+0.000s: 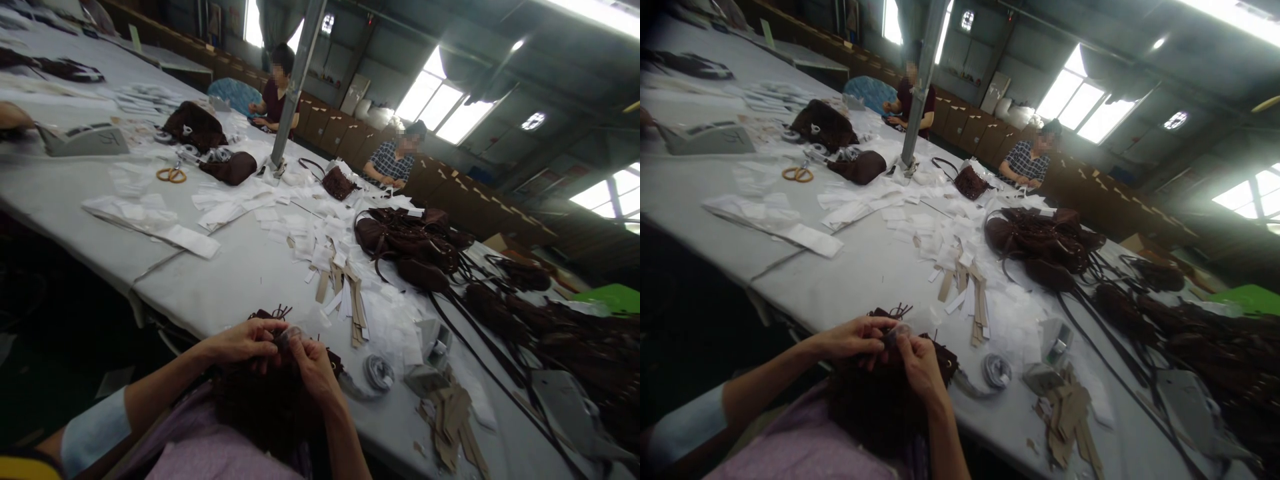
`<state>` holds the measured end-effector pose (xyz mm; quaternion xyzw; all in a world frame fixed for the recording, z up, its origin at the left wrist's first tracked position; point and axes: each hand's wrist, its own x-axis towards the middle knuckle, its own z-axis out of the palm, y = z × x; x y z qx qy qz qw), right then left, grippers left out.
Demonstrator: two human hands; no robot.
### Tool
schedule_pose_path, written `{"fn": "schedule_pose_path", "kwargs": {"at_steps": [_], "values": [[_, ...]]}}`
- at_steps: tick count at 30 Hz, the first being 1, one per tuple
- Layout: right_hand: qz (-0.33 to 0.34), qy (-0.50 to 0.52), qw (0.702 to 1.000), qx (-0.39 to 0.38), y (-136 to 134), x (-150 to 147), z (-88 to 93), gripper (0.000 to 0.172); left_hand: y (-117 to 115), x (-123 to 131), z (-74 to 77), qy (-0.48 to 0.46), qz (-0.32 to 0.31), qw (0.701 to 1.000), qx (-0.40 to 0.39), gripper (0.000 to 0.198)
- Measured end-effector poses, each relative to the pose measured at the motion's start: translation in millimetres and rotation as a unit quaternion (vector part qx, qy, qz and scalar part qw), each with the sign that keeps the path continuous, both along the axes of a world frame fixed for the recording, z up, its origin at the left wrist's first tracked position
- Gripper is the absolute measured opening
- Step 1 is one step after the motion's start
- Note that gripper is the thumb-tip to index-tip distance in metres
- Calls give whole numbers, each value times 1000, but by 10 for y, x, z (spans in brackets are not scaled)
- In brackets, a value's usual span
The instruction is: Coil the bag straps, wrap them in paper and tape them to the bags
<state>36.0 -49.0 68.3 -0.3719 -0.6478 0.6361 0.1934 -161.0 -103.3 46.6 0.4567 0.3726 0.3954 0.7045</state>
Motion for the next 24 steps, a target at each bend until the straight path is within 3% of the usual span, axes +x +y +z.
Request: {"fn": "schedule_pose_path", "kwargs": {"at_steps": [4,7,11,14,18,24], "values": [[-9,0,1000,0,-25,-55,-136,47,1,63,-57,2,68,998,-9,31],[-72,-3,997,-1,-22,-109,-230,47,20,126,-127,-1,137,991,-14,26],[-172,19,985,9,-59,-153,-223,39,68,154,-165,-2,190,982,-15,27],[-234,-21,964,121,-126,-156,-173,29,85,155,-159,8,197,980,-14,27],[-211,-57,940,261,-181,-162,-146,18,68,185,-173,13,184,983,-5,28],[-209,-53,930,299,-194,-160,-192,19,9,230,-225,18,162,987,9,31]]}}
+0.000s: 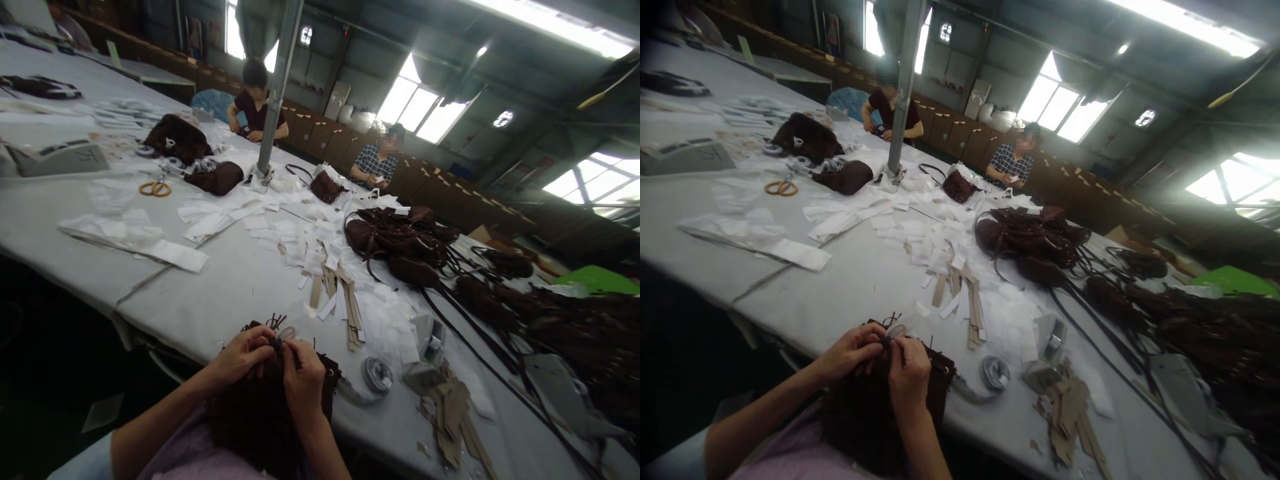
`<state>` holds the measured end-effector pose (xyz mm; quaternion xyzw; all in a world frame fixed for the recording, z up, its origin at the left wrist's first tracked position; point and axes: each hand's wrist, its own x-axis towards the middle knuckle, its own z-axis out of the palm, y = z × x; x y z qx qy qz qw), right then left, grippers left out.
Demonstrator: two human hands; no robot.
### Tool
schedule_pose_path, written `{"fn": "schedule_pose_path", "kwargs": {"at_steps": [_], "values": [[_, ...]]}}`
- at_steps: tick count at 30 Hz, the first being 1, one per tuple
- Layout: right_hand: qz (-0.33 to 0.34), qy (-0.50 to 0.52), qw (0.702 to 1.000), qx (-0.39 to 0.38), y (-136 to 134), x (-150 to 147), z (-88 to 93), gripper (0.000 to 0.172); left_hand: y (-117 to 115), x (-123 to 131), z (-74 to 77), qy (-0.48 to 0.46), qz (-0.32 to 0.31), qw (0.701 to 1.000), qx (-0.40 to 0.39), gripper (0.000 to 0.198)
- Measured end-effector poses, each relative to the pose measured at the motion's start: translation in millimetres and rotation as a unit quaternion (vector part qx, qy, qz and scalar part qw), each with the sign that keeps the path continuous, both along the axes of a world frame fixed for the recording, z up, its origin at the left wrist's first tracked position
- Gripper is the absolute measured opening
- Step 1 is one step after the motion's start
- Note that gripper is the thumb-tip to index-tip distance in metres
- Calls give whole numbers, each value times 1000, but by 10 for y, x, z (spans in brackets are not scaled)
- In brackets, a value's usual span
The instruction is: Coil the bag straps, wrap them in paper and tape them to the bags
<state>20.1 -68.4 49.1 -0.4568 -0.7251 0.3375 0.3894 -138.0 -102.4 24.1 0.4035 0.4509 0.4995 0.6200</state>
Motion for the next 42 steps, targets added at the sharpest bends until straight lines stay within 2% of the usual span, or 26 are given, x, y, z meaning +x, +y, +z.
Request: {"fn": "schedule_pose_path", "kwargs": {"at_steps": [3,5,7,8,10,12,14,17,21,23,26,29,33,35,36,37,39,41,42], "values": [[-53,55,993,-93,26,21,-57,33,-26,-5,-11,-9,-7,1000,9,30],[-76,137,965,-210,71,38,-83,46,-40,-10,-22,-7,-31,999,11,29],[-63,223,931,-281,134,66,-65,49,-53,-17,-55,20,-70,997,5,27],[-57,249,925,-281,169,89,-37,48,-59,-23,-83,43,-83,996,-2,26],[-69,247,943,-212,243,163,43,51,-73,-48,-162,91,-80,992,-24,25],[-102,196,967,-124,313,284,109,53,-89,-102,-257,115,-30,992,-49,27],[-122,141,978,-87,364,444,106,51,-103,-184,-339,110,34,990,-76,34],[-118,48,990,-56,372,717,-49,46,-114,-317,-390,93,99,985,-109,42],[-61,-79,994,45,220,1052,-283,37,-120,-371,-338,88,102,984,-117,43],[-9,-145,988,48,93,1190,-310,37,-120,-339,-310,90,94,985,-113,43],[56,-242,969,6,-115,1348,-295,40,-114,-271,-303,93,82,986,-110,42],[34,-282,958,-32,-300,1436,-336,39,-100,-231,-321,93,72,987,-109,41],[-38,-181,979,-80,-450,1472,-466,29,-92,-228,-323,101,64,987,-109,41],[-77,-102,983,-133,-476,1468,-508,17,-91,-231,-299,106,64,986,-109,42],[-96,-46,979,-176,-479,1460,-518,19,-87,-231,-277,109,65,986,-105,41],[-115,24,966,-229,-477,1448,-520,27,-76,-227,-248,111,65,987,-98,41],[-148,189,911,-335,-460,1411,-501,39,-30,-211,-166,119,59,988,-75,40],[-161,324,842,-399,-436,1364,-460,37,52,-178,-63,129,46,990,-45,38],[-157,362,820,-415,-425,1340,-434,36,103,-156,-14,135,40,990,-31,37]]}}
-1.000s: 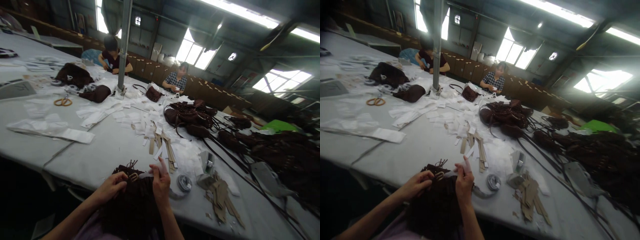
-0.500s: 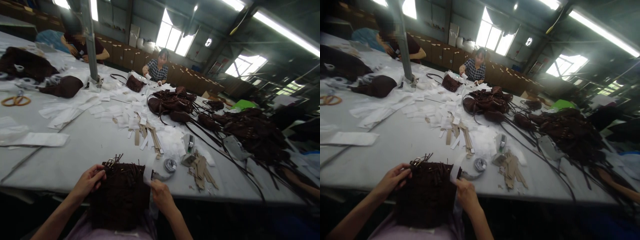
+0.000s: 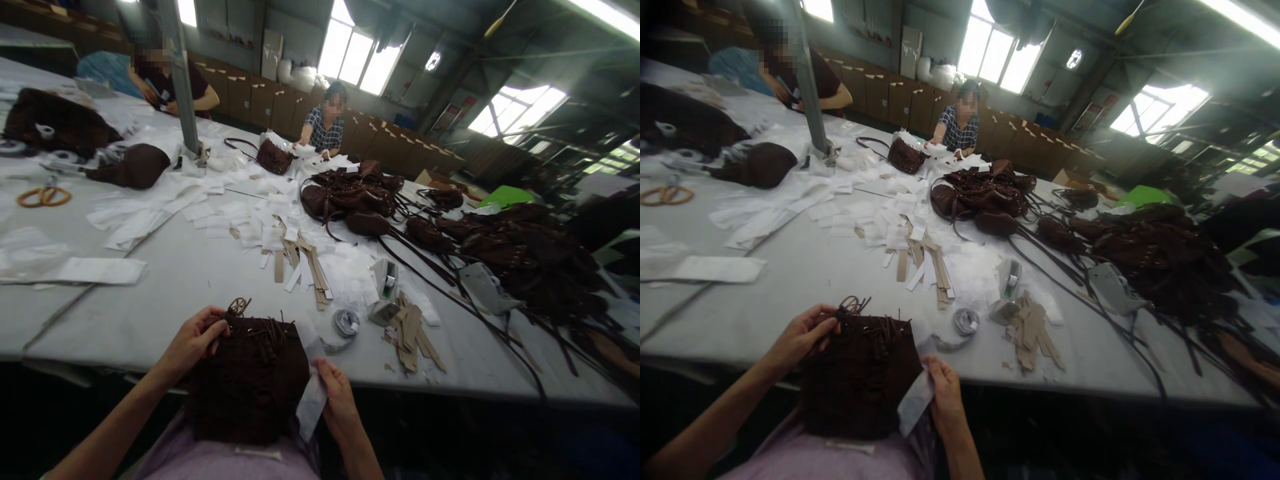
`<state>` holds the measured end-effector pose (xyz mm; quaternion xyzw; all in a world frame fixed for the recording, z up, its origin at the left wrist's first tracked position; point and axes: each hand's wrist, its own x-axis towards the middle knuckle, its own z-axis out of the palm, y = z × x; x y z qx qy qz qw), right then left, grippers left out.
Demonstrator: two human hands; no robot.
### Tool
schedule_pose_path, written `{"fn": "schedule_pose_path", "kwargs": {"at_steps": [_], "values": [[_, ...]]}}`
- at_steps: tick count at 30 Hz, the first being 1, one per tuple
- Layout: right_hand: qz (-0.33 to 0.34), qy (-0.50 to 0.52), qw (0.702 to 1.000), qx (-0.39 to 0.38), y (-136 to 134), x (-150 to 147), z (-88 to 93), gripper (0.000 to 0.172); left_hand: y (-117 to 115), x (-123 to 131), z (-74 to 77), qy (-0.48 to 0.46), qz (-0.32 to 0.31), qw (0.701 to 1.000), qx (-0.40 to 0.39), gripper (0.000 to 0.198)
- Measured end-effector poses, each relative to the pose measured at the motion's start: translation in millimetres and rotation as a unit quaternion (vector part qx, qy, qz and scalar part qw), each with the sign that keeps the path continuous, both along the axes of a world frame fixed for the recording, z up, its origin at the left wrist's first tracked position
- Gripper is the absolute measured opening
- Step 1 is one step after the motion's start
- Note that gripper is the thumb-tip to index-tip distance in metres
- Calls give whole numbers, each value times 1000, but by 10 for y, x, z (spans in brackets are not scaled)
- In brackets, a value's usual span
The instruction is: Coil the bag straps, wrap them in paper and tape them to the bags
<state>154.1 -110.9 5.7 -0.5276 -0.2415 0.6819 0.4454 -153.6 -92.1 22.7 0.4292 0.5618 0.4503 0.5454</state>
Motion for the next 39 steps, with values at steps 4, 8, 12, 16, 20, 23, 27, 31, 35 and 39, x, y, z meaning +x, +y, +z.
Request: {"fn": "schedule_pose_path", "kwargs": {"at_steps": [4,8,12,16,20,23,27,31,35,39], "values": [[17,57,998,-5,18,-58,81,48,191,123,82,30,-23,999,31,32],[9,71,997,-1,4,-57,77,41,228,259,-84,44,-57,997,14,31],[-1,74,997,1,29,-98,13,28,155,351,-288,26,-86,996,-21,33],[9,31,999,13,70,-188,-75,31,121,369,-350,14,-73,996,-43,37],[23,-102,994,32,68,-127,-95,32,86,338,-377,6,-54,996,-66,44],[-42,-170,984,37,64,86,-38,30,66,301,-467,7,-53,996,-77,51],[-156,-230,960,35,14,490,46,32,62,258,-584,4,-56,994,-90,54],[-294,-269,917,12,-206,1103,143,27,31,214,-574,16,-46,994,-101,53],[-476,-306,824,-1,-646,1966,458,31,11,180,-489,30,-38,993,-105,48],[-561,-337,755,38,-1064,2457,862,40,31,201,-410,61,-28,989,-130,53]]}}
